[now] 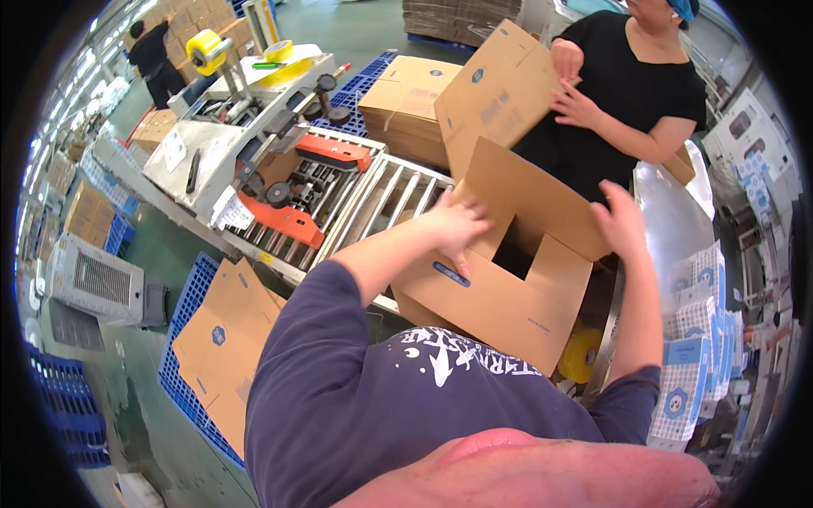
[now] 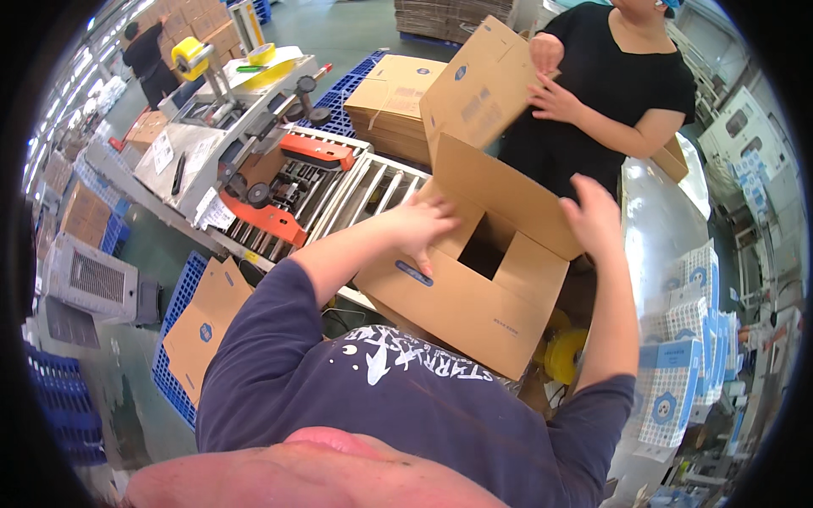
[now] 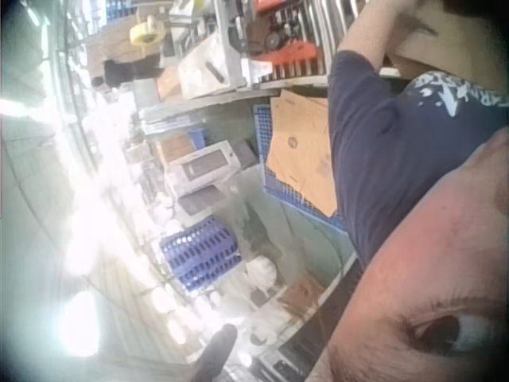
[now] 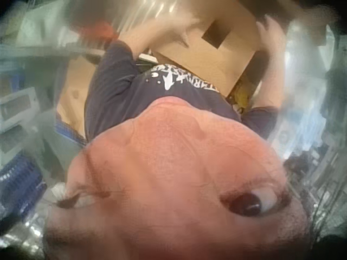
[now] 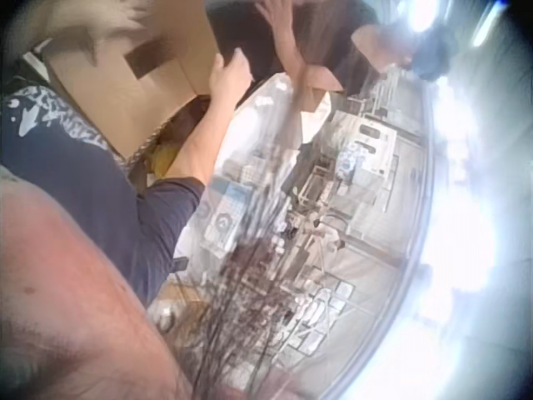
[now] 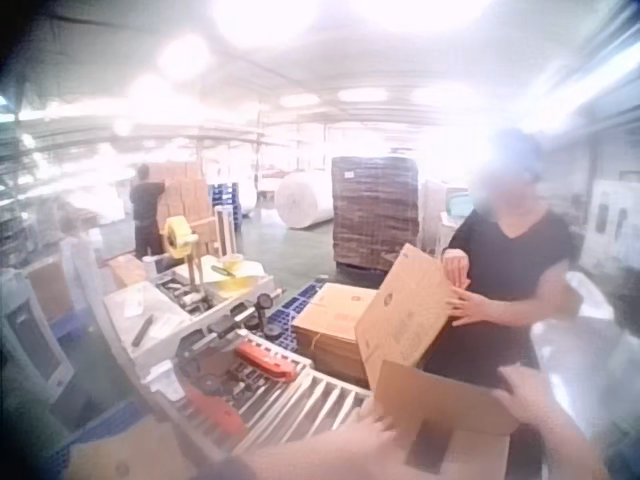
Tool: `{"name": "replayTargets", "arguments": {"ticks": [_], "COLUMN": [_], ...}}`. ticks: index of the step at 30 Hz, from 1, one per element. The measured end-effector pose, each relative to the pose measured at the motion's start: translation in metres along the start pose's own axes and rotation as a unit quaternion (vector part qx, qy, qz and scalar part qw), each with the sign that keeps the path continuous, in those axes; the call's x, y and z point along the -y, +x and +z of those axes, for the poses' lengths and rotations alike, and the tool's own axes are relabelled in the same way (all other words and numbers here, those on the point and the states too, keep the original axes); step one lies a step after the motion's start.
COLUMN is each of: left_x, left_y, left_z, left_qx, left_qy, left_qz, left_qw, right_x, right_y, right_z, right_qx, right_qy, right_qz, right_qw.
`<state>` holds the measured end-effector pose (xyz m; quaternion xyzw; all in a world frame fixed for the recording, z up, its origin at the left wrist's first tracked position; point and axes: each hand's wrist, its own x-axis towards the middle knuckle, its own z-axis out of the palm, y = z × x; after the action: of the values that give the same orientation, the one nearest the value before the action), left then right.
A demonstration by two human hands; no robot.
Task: The person packs multiple blue and white product packages into a cardboard box. They arrange the items inside, close the flaps, and place the box on a conveyor belt, repeating this process with another box.
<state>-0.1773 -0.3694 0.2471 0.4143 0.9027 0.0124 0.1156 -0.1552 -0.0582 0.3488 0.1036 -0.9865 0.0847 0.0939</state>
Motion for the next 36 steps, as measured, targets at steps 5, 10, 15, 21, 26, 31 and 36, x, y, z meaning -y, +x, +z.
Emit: {"name": "replayTargets", "arguments": {"ticks": [5,10,15,21,26,31,36], "left_x": [0.078,0.025,-0.046,0.027,-0.072,-0.115,-0.065], "left_y": [-0.050,-0.042,-0.022,-0.129,-0.063,-0.012,0.000], "left_z": [0.055,0.117,0.280,0.090,-0.026,-0.009,0.092], "left_qx": [-0.031,0.020,0.079,-0.247,-0.189,0.196,-0.004], "left_qy": [-0.340,-0.812,-0.717,-0.736,-0.606,-0.499,-0.264], "left_qz": [-0.239,0.086,-0.376,-0.184,0.076,0.251,0.095], "left_qw": [0.909,0.576,0.581,0.603,0.769,0.806,0.960], "right_x": [0.086,-0.089,-0.247,-0.116,-0.098,-0.117,-0.247], "right_y": [-0.079,-0.114,-0.180,-0.186,-0.170,-0.159,-0.267], "right_z": [0.062,0.114,0.148,0.154,0.116,0.047,0.100], "right_qx": [-0.069,0.006,-0.008,0.042,0.059,0.020,-0.003], "right_qy": [-0.040,0.304,0.607,0.708,0.730,0.451,0.475], "right_qz": [-0.273,0.157,0.244,0.365,0.117,0.083,0.315], "right_qw": [0.959,0.939,0.756,0.604,0.671,0.888,0.822]}}
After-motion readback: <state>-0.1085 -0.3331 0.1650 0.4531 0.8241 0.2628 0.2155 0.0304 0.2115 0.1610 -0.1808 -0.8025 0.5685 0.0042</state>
